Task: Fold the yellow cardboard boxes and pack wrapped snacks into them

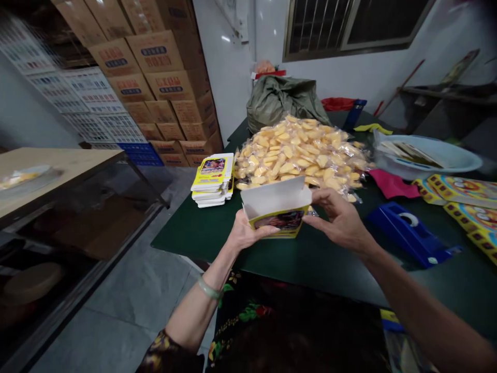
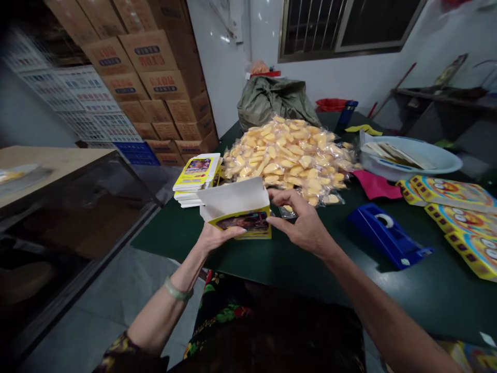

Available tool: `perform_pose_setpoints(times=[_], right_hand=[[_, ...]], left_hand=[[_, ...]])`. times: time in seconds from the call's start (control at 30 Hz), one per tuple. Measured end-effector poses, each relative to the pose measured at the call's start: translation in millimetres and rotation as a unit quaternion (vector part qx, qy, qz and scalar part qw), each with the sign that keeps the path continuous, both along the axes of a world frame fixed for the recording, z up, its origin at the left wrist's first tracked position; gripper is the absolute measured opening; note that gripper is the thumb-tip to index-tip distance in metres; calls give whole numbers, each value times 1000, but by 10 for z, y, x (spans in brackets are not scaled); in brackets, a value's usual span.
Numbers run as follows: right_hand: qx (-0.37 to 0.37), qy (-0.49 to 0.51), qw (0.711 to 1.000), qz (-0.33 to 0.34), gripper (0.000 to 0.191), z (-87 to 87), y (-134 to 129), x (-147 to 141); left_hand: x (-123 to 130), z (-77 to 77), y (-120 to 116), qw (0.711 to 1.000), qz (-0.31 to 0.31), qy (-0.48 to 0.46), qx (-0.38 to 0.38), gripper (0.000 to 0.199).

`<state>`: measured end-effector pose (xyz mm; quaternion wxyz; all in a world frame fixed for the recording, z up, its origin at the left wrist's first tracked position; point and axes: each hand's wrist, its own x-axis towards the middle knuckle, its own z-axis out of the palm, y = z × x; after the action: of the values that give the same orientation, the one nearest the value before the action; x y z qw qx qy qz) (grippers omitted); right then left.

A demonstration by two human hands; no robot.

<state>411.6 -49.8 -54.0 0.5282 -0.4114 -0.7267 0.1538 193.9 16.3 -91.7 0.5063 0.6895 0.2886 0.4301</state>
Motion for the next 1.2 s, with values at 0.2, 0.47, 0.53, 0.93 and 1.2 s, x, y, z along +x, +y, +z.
perform_pose_setpoints(times=[0.2, 0.47, 0.53, 0.93, 1.2], right_hand=[[-76, 51, 996, -26, 15, -597, -226, -64], [116, -71, 982, -129, 52, -757, -189, -197], [137, -111, 977, -121, 49, -660, -132, -162], [117, -136, 981, -80, 39, -503, -67, -154], [117, -125, 981, -91, 39, -568, -19, -179]], left_hand=[[12, -230, -81, 994, -72, 67, -36, 43], [57, -322, -77, 995, -57, 34, -71, 54], [95, -347, -88, 999, -20, 9, -41, 66], [41, -278, -253, 881, 241, -69, 401, 44], [126, 11, -244, 956, 194, -207, 69, 10]])
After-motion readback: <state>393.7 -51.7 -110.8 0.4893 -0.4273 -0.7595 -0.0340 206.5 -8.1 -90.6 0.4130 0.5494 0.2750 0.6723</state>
